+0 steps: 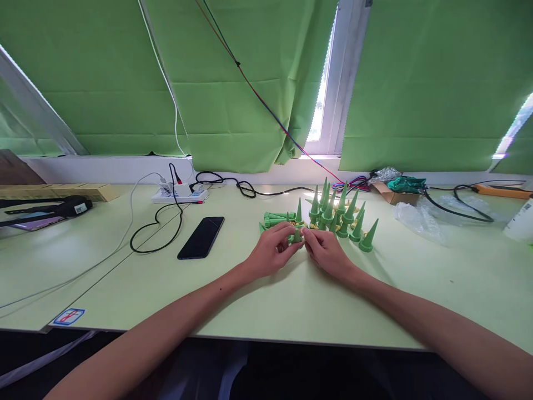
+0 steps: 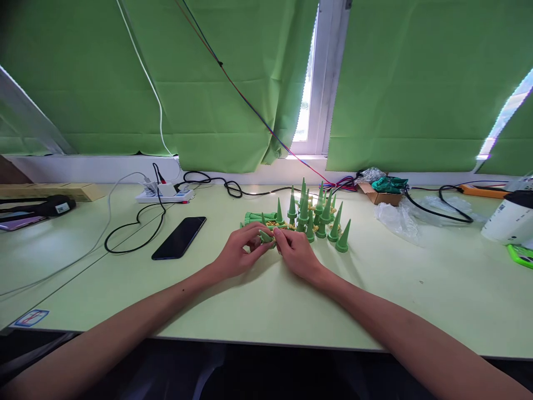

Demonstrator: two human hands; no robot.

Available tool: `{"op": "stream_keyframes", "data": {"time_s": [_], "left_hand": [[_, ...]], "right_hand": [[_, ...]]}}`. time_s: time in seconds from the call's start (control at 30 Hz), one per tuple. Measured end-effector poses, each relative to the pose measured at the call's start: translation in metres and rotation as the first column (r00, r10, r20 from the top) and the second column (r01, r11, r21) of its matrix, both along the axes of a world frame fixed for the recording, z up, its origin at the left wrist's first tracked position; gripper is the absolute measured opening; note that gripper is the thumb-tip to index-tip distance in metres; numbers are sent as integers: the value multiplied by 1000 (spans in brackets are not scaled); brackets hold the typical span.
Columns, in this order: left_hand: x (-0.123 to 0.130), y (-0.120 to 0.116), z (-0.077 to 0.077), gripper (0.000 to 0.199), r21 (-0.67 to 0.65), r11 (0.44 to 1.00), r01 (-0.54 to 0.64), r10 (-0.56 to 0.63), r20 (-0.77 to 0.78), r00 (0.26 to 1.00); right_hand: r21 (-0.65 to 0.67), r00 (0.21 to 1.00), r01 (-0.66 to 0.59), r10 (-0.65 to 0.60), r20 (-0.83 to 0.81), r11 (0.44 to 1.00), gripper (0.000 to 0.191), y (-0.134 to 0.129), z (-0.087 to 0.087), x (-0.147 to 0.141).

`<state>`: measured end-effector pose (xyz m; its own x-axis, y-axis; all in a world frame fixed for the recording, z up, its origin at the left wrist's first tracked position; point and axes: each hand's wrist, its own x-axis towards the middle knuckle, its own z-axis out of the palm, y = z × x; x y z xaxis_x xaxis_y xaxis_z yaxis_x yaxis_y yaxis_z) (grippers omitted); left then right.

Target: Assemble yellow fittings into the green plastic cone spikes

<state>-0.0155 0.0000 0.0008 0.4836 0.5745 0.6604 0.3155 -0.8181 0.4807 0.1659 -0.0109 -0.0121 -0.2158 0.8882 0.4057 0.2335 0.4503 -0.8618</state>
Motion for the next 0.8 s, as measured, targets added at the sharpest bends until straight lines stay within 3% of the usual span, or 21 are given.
{"op": "stream_keyframes", "data": {"time_s": [0.23, 0.43, 0.63, 0.8], "left_hand": [[1, -1, 1, 14, -29, 1000, -6, 7, 29, 1000], [2, -4, 3, 20, -112, 991, -74, 80, 53, 995], [2, -6, 7, 24, -294, 950, -109, 145, 102, 984], [3, -5, 9, 46, -513, 858, 18, 70, 152, 986]], "right_hand": [[-25, 999, -9, 8, -38, 1000, 52, -1, 0, 0], [-59, 995, 11, -16, -100, 998, 52, -2, 4, 0], [-63, 985, 19, -29, -170, 998, 51, -2, 6, 0], [-46, 984, -17, 9, -178, 999, 47, -1, 3, 1]]}}
